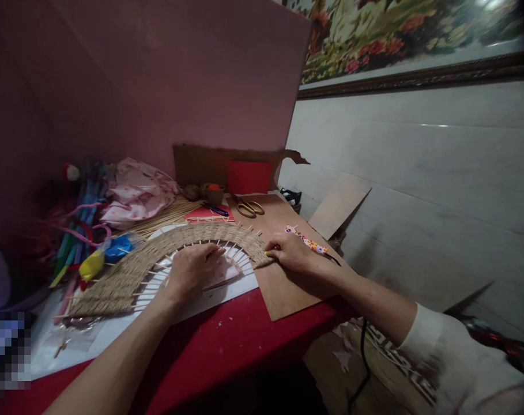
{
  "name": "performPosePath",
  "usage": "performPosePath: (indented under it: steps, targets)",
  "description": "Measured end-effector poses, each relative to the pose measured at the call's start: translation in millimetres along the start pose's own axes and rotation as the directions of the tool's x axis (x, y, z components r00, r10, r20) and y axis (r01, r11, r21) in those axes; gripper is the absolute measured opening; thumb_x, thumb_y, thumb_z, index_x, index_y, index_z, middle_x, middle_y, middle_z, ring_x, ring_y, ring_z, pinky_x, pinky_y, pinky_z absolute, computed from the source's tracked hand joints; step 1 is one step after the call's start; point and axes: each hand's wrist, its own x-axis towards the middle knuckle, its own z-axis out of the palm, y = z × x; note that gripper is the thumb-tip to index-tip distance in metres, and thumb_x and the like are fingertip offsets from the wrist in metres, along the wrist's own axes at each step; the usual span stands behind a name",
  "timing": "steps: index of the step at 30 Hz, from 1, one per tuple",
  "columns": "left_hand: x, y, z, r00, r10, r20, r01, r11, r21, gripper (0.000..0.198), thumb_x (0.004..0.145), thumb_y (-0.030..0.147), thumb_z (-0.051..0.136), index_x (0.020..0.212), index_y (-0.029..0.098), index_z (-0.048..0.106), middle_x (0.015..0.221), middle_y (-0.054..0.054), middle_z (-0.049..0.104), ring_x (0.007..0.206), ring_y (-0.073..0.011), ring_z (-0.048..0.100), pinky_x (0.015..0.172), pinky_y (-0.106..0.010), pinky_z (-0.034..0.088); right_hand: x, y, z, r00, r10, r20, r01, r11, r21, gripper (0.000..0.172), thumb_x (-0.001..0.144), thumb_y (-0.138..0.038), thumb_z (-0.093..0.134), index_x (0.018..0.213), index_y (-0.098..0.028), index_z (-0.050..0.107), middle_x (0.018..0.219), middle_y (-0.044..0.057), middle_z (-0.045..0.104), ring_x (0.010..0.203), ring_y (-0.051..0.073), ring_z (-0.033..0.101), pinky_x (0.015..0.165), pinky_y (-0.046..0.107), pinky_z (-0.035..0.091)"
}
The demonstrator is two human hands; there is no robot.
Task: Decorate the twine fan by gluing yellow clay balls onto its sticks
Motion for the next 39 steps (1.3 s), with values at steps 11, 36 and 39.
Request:
performPosePath:
  steps: [11,36,39]
  targets:
    - [-0.2,0.7,0.5,1.0,-0.013,-0.002,0.013,1.0,0.006,0.031,0.087,0.038,0.045,0.082,0.023,0.071,0.079,-0.006,0.073,0.072,-0.0187,0.064,0.061,-0.026,0.036,-19.5,-2.7,-12.6,0.971,-0.237,0.023,0.229,0.899,-0.373,0.024,0.083,-0.015,0.056,0.099,-0.025,0.071,0.092,0.006,0.064,0.083,0.02,0.052,0.068,0.028,0.033]
    - [-0.4,-0.1,1.9,1.0,0.006,-0.017,-0.006,1.0,0.007,0.031,0.087,0.038,0.046,0.081,0.021,0.072,0.075,-0.007,0.073,0.068,-0.0191,0.064,0.058,-0.026,0.036,-22.6,-3.3,-3.8,0.988,-0.156,-0.007,0.145,0.933,-0.33,0.025,0.085,-0.01,0.053,0.104,-0.019,0.066,0.09,0.007,0.06,0.087,0.02,0.051,0.072,0.029,0.036]
    - [-0.1,-1.0,2.4,1.0,0.01,-0.019,-0.009,1.0,0.017,0.032,0.087,0.038,0.045,0.08,0.022,0.071,0.077,-0.007,0.073,0.07,-0.0198,0.065,0.059,-0.026,0.036,-17.3,-3.4,-3.4,0.984,-0.176,0.032,0.177,0.941,-0.289,0.013,0.086,-0.018,0.057,0.095,-0.019,0.067,0.089,0.006,0.059,0.087,0.02,0.052,0.072,0.029,0.036]
